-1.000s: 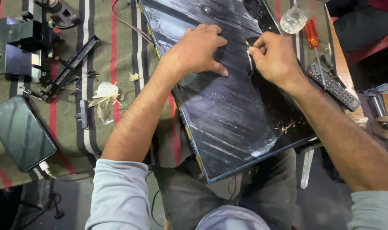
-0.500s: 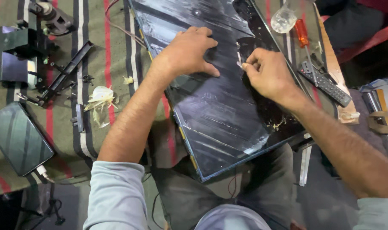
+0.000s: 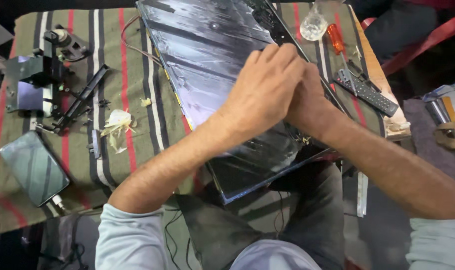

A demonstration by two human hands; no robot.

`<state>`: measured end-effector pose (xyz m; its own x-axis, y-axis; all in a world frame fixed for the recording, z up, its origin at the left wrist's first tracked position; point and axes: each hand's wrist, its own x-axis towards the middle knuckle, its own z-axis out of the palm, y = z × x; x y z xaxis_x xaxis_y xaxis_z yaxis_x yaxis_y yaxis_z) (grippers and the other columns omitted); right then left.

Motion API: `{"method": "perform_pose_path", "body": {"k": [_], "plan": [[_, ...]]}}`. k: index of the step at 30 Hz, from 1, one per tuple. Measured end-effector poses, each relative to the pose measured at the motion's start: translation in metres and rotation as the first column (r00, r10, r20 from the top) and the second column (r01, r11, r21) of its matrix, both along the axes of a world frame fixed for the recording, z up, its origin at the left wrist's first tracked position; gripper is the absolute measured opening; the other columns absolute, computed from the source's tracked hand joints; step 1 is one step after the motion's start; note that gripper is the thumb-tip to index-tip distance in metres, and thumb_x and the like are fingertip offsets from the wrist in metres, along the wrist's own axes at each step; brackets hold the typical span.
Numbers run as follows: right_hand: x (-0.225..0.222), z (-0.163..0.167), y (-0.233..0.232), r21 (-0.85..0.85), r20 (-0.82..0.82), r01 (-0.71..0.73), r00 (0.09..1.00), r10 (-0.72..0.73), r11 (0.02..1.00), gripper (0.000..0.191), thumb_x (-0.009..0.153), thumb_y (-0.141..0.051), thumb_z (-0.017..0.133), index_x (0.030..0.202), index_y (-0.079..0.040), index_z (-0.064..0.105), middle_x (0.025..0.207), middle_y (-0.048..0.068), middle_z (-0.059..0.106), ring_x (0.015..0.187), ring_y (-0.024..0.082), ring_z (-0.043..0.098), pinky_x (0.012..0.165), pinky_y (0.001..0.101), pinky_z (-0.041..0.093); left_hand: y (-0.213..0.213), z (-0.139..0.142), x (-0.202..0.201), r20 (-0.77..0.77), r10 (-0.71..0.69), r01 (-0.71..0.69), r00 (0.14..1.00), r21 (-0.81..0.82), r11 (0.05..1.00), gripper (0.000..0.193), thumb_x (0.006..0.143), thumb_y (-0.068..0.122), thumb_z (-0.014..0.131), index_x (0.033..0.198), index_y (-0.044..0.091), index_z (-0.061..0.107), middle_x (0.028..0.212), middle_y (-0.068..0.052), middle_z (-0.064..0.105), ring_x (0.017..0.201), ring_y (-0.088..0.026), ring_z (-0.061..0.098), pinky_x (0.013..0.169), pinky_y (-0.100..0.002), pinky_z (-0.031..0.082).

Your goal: The person peels a clear protective plastic film off the screen of a large flat display panel lying on a workbench. They grip a lifted film edge, pull it across the screen in stages, and set discarded film scraps on the table beside the panel.

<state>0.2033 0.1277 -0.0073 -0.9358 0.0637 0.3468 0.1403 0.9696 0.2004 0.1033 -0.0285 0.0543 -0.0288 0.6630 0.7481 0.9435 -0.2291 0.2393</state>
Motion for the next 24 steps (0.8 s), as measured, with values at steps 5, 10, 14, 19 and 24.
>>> {"method": "perform_pose_path", "body": {"k": [5,10,14,19,24], "plan": [[0.012,-0.007,-0.010,0.470,-0.006,0.016,1.000,-0.015,0.882,0.031,0.085,-0.032,0.059,0.114,-0.020,0.065,0.115,-0.002,0.065,0.110,0.019,0.061,0.086,0.0391,0.045,-0.005,0.007,0.025,-0.006,-0.012,0.012,1.000,0.028,1.000,0.017,0.084,0.009,0.061,0.100,0.004,0.062,0.106,-0.012,0.055,0.106,-0.031,0.052,0.091,-0.045,0.042],[-0.004,0.026,-0.017,0.081,0.079,0.098,0.991,-0.104,0.992,0.020,0.095,-0.025,0.062,0.105,-0.008,0.060,0.089,0.010,0.065,0.085,0.028,0.066,0.070,0.0433,0.051,-0.008,0.002,0.030,0.153,-0.391,0.369,0.908,0.156,0.916,0.019,0.087,0.014,0.073,0.098,0.005,0.060,0.107,-0.015,0.058,0.110,-0.034,0.055,0.098,-0.045,0.044],[-0.001,0.044,-0.006,-0.113,-0.178,-0.005,0.984,-0.015,0.994,0.018,0.085,-0.019,0.069,0.097,-0.007,0.061,0.088,0.016,0.068,0.079,0.039,0.069,0.066,0.0488,0.054,-0.026,-0.001,-0.021,0.352,-0.192,0.222,0.916,-0.046,0.974,0.012,0.099,0.014,0.070,0.102,0.005,0.063,0.106,-0.014,0.063,0.108,-0.033,0.062,0.094,-0.042,0.051],[-0.011,0.032,0.005,-0.148,0.156,0.238,0.964,-0.215,0.960,0.015,0.089,-0.020,0.068,0.094,-0.006,0.066,0.093,0.019,0.070,0.086,0.040,0.070,0.074,0.0490,0.057,-0.015,-0.018,-0.040,0.136,-0.047,0.055,0.990,-0.054,0.997,0.052,0.101,0.028,0.070,0.142,0.001,0.056,0.145,-0.018,0.058,0.135,-0.037,0.054,0.112,-0.048,0.043],[-0.010,0.021,0.015,-0.366,-0.067,-0.097,0.995,0.078,0.926,0.021,0.097,-0.018,0.065,0.109,-0.001,0.068,0.099,0.020,0.072,0.086,0.042,0.068,0.071,0.0502,0.055,0.004,-0.029,-0.001,-0.078,-0.053,0.039,0.996,-0.173,0.984,0.074,0.107,0.049,0.059,0.158,0.001,0.036,0.165,-0.021,0.033,0.156,-0.037,0.027,0.129,-0.052,0.020]]}}
